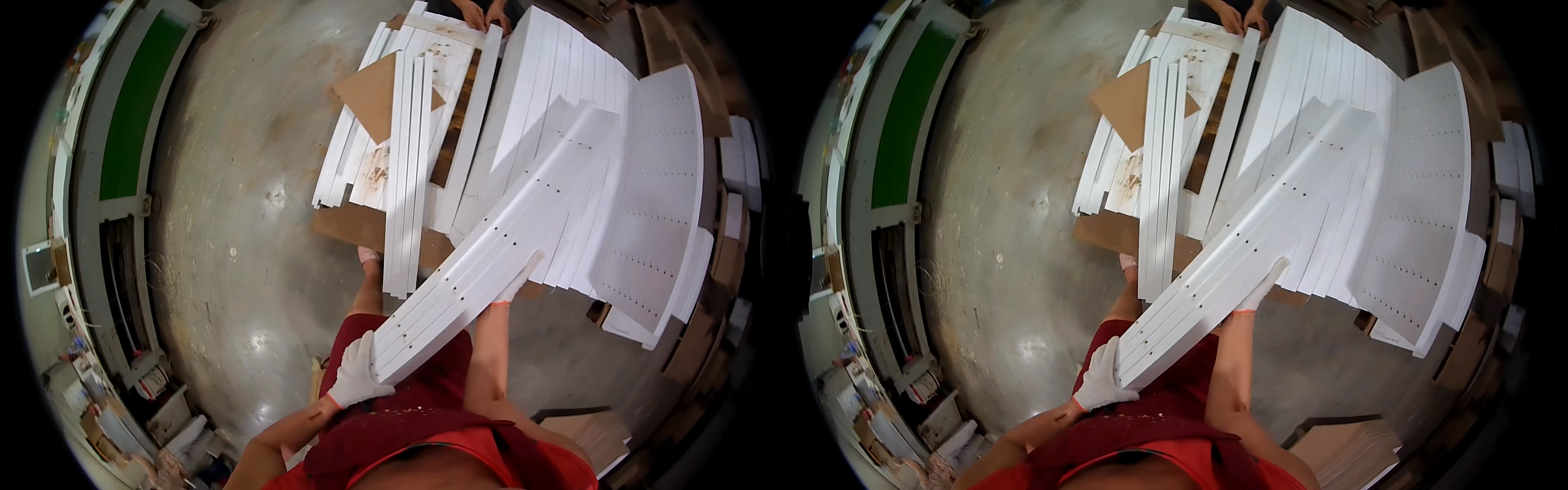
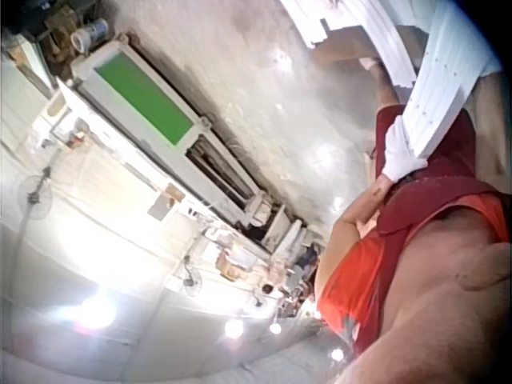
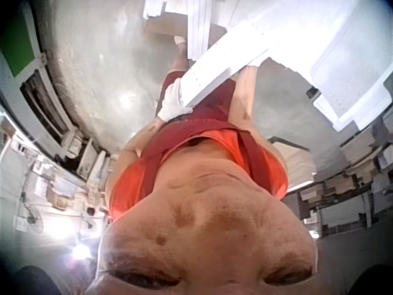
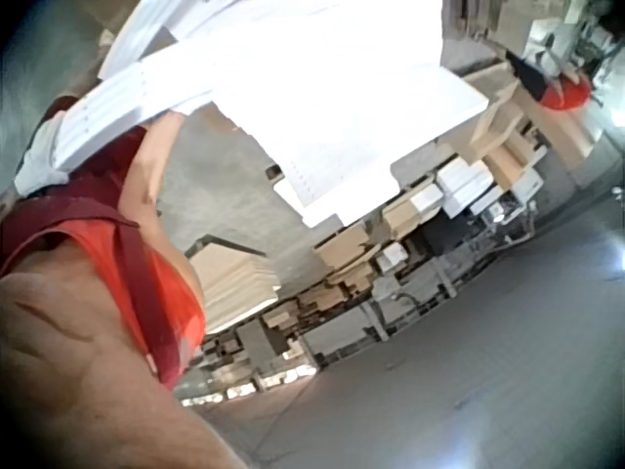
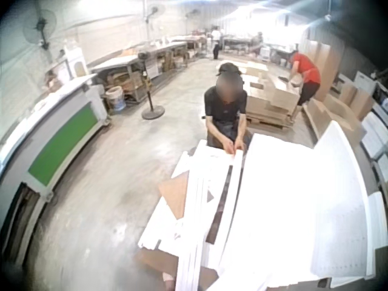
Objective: The person scrapes the surface of white plastic moldings using a small metal scraper to remove residue. They handle the moldings one at a time, scraping both sides and edges, then stack the finished pieces on a cardboard sheet on the floor.
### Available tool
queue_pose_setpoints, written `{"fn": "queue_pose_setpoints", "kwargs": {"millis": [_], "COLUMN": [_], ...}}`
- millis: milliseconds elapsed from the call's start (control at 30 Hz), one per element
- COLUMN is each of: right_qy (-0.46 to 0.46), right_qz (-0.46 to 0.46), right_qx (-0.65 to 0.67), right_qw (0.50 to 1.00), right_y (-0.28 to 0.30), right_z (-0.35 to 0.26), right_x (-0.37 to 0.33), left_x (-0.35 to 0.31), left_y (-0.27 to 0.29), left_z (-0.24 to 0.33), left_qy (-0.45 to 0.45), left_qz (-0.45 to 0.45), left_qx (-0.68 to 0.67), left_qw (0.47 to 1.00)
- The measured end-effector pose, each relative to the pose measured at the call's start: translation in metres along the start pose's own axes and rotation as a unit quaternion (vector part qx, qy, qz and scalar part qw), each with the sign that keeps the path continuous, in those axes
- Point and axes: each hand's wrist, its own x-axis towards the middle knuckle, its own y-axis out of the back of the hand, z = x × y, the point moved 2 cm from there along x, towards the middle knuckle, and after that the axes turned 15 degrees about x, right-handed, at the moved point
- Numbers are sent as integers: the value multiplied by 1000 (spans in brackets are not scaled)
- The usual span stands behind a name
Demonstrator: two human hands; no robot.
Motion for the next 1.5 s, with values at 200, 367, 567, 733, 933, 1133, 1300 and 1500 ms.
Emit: {"fn": "queue_pose_setpoints", "kwargs": {"millis": [200, 367, 567, 733, 933, 1133, 1300, 1500], "right_qy": [-5, -121, -223, -258, -22, 55, 152, 81], "right_qz": [41, 15, 2, -32, -68, 22, -74, -37], "right_qx": [-55, -125, -125, -174, -557, -878, -898, -881], "right_qw": [998, 985, 967, 950, 827, 476, 406, 464], "right_y": [-62, -60, -26, -10, -4, -2, 18, 3], "right_z": [48, 114, 211, 277, 326, 389, 413, 405], "right_x": [-31, -36, -3, 40, 96, 118, 134, 139], "left_x": [0, 49, 104, 159, 233, 238, 310, 347], "left_y": [23, 42, 19, -6, -63, -142, -173, -102], "left_z": [-9, -16, -105, -167, -225, -307, -321, -271], "left_qy": [-7, 0, -63, -85, -108, 37, 25, -23], "left_qz": [92, 127, 70, -4, -230, -272, -204, -134], "left_qx": [7, -81, -259, -413, -686, -732, -666, -691], "left_qw": [996, 989, 961, 907, 681, 623, 717, 710]}}
